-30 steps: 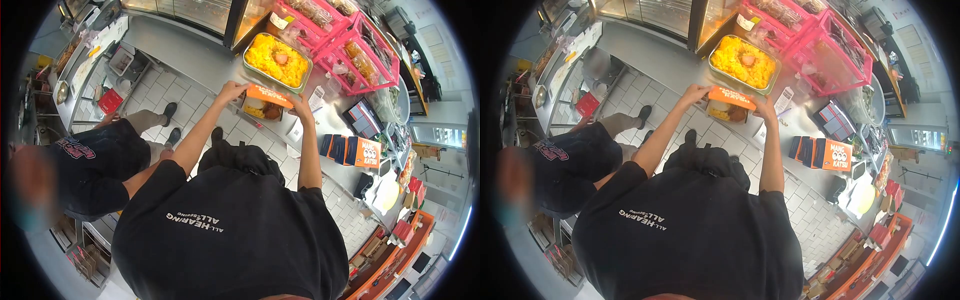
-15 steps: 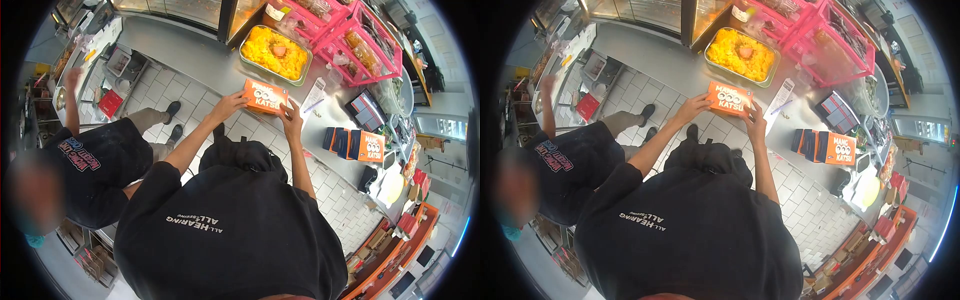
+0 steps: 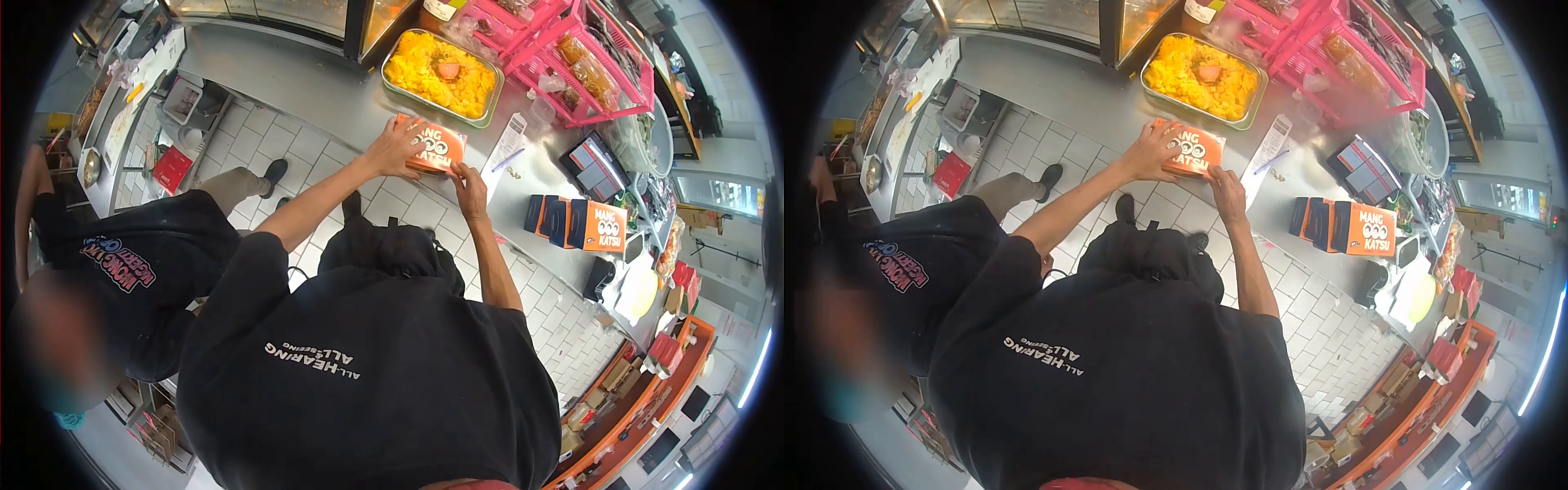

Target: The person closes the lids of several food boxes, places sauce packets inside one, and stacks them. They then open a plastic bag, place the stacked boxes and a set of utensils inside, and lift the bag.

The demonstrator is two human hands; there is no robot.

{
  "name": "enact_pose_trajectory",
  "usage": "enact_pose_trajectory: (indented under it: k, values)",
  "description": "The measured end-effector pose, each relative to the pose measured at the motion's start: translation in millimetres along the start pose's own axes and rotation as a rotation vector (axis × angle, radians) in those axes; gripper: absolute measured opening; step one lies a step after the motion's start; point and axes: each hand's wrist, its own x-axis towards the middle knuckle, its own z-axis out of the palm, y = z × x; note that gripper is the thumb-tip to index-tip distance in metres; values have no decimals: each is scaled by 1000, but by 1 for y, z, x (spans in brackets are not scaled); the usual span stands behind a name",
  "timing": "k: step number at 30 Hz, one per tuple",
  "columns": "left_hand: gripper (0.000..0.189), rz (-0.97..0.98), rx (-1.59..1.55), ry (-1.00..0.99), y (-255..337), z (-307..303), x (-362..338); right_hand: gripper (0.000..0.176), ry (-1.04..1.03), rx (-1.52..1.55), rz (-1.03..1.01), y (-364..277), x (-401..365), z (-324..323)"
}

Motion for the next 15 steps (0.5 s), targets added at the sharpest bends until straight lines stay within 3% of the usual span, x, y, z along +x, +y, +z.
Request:
enact_pose_trajectory:
  k: [7,9,10,11,13,15]
  values:
    - [44,98,-118,39,-15,17,15,30,-27,-173,26,-17,-10,-15]
    - [45,95,-143,48,-11,23,20,23,66,87,224,-31,-14,-14]
    - [47,80,-157,58,-10,25,23,23,64,81,225,-36,-16,-13]
    - [47,79,-162,58,-1,28,24,23,127,171,475,-42,-20,-12]
    - [58,-185,-78,190,30,36,25,24,198,348,880,-59,-22,-7]
    - [65,-283,-71,205,52,41,27,25,157,497,951,-53,-26,5]
